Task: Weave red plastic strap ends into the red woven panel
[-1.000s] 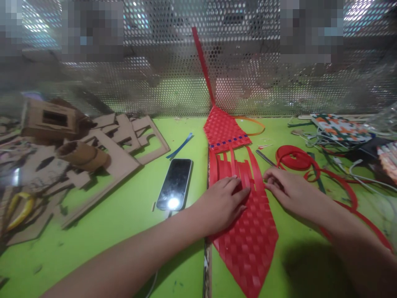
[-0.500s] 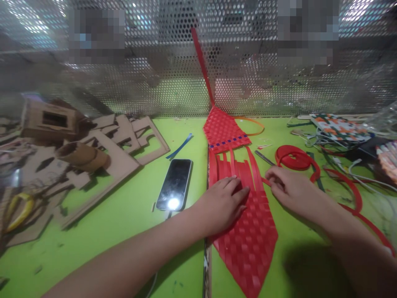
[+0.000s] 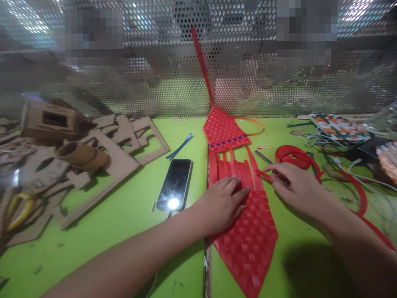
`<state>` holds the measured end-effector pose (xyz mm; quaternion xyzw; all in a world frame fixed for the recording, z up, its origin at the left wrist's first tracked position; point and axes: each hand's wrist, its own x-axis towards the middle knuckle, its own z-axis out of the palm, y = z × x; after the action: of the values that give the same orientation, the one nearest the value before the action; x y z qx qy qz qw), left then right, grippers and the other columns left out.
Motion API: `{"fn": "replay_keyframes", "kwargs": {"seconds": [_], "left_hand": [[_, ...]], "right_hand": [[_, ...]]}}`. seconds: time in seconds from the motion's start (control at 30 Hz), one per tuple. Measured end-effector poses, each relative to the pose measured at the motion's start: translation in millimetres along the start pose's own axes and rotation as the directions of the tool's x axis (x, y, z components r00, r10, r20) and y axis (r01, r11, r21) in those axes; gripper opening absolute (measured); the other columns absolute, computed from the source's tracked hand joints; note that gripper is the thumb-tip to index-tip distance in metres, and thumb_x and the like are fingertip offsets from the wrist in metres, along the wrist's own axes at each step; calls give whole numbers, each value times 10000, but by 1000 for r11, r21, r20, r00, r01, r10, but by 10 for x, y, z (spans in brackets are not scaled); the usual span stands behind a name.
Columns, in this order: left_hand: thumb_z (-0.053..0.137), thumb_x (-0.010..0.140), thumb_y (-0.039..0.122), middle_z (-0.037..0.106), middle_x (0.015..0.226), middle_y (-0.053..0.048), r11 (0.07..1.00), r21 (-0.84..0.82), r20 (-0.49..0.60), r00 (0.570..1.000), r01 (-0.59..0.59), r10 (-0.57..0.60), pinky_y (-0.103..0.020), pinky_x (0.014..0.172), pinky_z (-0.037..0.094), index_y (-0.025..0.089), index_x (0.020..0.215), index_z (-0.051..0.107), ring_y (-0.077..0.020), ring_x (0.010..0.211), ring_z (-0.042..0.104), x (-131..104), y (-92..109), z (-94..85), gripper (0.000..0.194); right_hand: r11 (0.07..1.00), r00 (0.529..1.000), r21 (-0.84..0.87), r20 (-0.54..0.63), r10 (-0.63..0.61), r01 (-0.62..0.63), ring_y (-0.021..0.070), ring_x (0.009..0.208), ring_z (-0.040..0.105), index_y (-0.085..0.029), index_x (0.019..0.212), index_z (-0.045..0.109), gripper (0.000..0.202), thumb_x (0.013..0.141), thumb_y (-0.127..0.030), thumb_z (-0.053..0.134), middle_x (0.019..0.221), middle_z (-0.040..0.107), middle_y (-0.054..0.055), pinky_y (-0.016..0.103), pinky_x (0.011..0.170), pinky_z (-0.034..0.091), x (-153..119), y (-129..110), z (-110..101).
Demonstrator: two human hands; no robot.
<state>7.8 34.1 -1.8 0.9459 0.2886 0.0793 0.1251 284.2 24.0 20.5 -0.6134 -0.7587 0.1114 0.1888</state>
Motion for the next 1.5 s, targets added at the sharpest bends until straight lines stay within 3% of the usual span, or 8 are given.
{"fn": "replay_keyframes", "kwargs": {"seconds": [0.17, 0.3, 0.37, 0.5, 0.77, 0.97, 1.27, 1.5], "left_hand": [[421, 1154, 398, 593, 1514, -193, 997, 79, -3, 1000, 8, -7, -523, 1177, 506, 133, 1589, 526, -369, 1430, 560, -1, 47, -30, 521], [500, 1116, 275, 559, 1589, -233, 982, 173, -5, 997, -74, 76, -507, 1279, 394, 35, 1527, 567, -383, 1505, 508, -42, 218, -60, 481], [454, 1144, 369, 544, 1625, -213, 989, 100, 1, 994, -107, 107, -461, 1298, 372, 45, 1533, 560, -346, 1519, 508, -76, 307, -56, 517], [342, 1163, 529, 380, 1743, -195, 992, -26, 80, 988, -127, 129, -453, 1346, 284, 44, 1657, 398, -330, 1629, 350, -130, 373, -10, 694], [264, 1165, 572, 268, 1786, -176, 993, -71, 173, 979, -96, 107, -490, 1372, 202, 63, 1708, 304, -344, 1663, 254, -116, 339, -11, 745], [225, 1163, 589, 258, 1786, -179, 993, -66, 176, 979, -93, 103, -478, 1373, 193, 57, 1709, 300, -336, 1668, 236, -119, 343, -16, 766], [290, 1167, 545, 235, 1793, -180, 993, -78, 170, 980, -92, 104, -479, 1377, 178, 54, 1713, 282, -335, 1671, 225, -123, 340, 1, 735], [297, 1162, 560, 251, 1786, -189, 992, -94, 169, 980, -90, 105, -485, 1376, 178, 51, 1707, 297, -341, 1668, 236, -119, 343, -7, 746]], "right_hand": [[990, 986, 48, 90, -138, 135, 266, 946, 745, -254, 1245, 770, 335, 1032, -243, 511, 1105, 777, 104, 396, 830, 574, -2, -53, 44], [984, 974, 44, 139, -177, 173, 260, 984, 755, -254, 1236, 795, 348, 1036, -225, 512, 1093, 786, 96, 416, 900, 594, -9, 12, 120], [984, 973, 38, 152, -176, 172, 270, 1062, 759, -251, 1259, 788, 352, 1035, -230, 516, 1163, 802, 95, 434, 957, 594, -17, 36, 156], [987, 974, 36, 163, -160, 156, 275, 1161, 758, -242, 1300, 772, 388, 1042, -233, 483, 1278, 809, 89, 446, 1026, 579, -28, 17, 169], [998, 996, -14, 75, -52, 53, 262, 861, 799, -264, 1224, 804, 377, 990, -259, 510, 1122, 854, 69, 374, 764, 609, 1, 35, 24], [996, 1000, -87, -14, -21, 20, 298, 868, 792, -201, 1188, 815, 383, 947, -252, 521, 1132, 850, 112, 428, 807, 597, 12, 172, 42], [995, 989, 47, 123, 85, -91, 255, 813, 768, -272, 1137, 788, 293, 995, -379, 554, 1041, 848, 61, 379, 724, 570, 5, 62, 81], [971, 976, 135, 111, 185, -200, 206, 653, 694, -270, 1137, 664, 280, 953, -480, 643, 923, 800, 34, 365, 642, 543, 21, -59, 137]]}}
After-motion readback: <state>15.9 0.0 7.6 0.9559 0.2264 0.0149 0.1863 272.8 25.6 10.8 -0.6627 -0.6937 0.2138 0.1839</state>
